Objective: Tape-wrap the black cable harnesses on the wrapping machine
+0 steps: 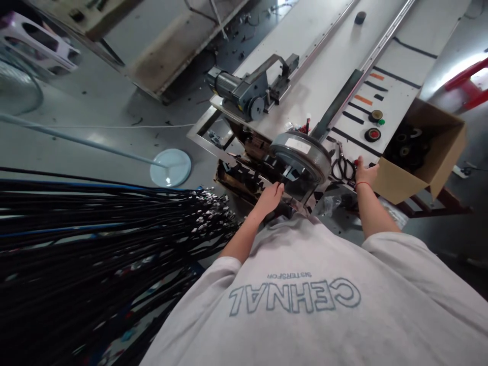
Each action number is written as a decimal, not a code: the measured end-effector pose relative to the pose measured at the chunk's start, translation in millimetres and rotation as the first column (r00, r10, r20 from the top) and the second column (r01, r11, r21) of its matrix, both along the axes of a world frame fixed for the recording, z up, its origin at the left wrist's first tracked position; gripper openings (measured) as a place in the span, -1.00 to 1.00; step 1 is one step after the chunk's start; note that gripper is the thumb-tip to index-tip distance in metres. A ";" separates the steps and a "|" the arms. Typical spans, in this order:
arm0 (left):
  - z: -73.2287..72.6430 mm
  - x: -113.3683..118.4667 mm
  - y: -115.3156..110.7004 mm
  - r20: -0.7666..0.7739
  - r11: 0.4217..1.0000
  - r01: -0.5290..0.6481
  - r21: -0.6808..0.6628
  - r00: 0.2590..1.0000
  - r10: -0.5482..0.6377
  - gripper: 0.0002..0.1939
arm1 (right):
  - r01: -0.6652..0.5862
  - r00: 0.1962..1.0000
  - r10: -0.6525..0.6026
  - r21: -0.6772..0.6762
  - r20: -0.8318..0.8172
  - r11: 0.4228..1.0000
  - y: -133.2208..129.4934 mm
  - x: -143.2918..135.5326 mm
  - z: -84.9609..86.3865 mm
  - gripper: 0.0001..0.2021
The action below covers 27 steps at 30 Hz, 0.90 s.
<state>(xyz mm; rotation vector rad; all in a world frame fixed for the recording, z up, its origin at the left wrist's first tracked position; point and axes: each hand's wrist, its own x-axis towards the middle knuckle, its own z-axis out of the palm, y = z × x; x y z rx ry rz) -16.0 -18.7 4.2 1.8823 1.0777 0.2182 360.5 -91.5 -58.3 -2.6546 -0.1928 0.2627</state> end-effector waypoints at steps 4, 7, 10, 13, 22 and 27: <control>2.8 3.2 -0.1 0.039 0.999 -0.020 -0.041 0.999 0.021 -0.66 | 0.013 1.000 -0.013 0.023 -0.005 1.000 0.3 -1.6 4.6 -0.25; -0.5 -0.7 -2.1 0.078 0.996 0.014 -0.086 0.997 -0.007 -0.67 | 0.014 1.000 -0.014 0.042 0.005 0.999 0.9 -1.4 4.8 -0.29; -9.8 -20.7 -6.9 0.077 0.995 0.030 -0.099 0.997 -0.022 -0.71 | 0.012 1.000 -0.013 0.043 0.010 0.999 1.3 -0.2 3.4 -0.30; -20.4 -49.4 -15.4 0.032 0.993 -0.028 -0.112 0.999 0.032 -0.74 | 0.006 1.000 -0.006 0.045 0.002 0.999 1.3 0.1 2.8 -0.28; -33.1 -40.2 -36.7 0.044 0.981 -0.154 -0.119 0.986 0.160 -0.64 | 0.016 1.000 -0.016 0.042 -0.006 0.999 1.8 -6.5 7.8 -0.29; -33.3 -17.9 -27.9 0.105 0.965 -0.225 -0.132 0.965 0.239 -0.59 | 0.029 1.000 -0.029 0.060 -0.011 0.998 1.9 -9.6 12.9 -0.28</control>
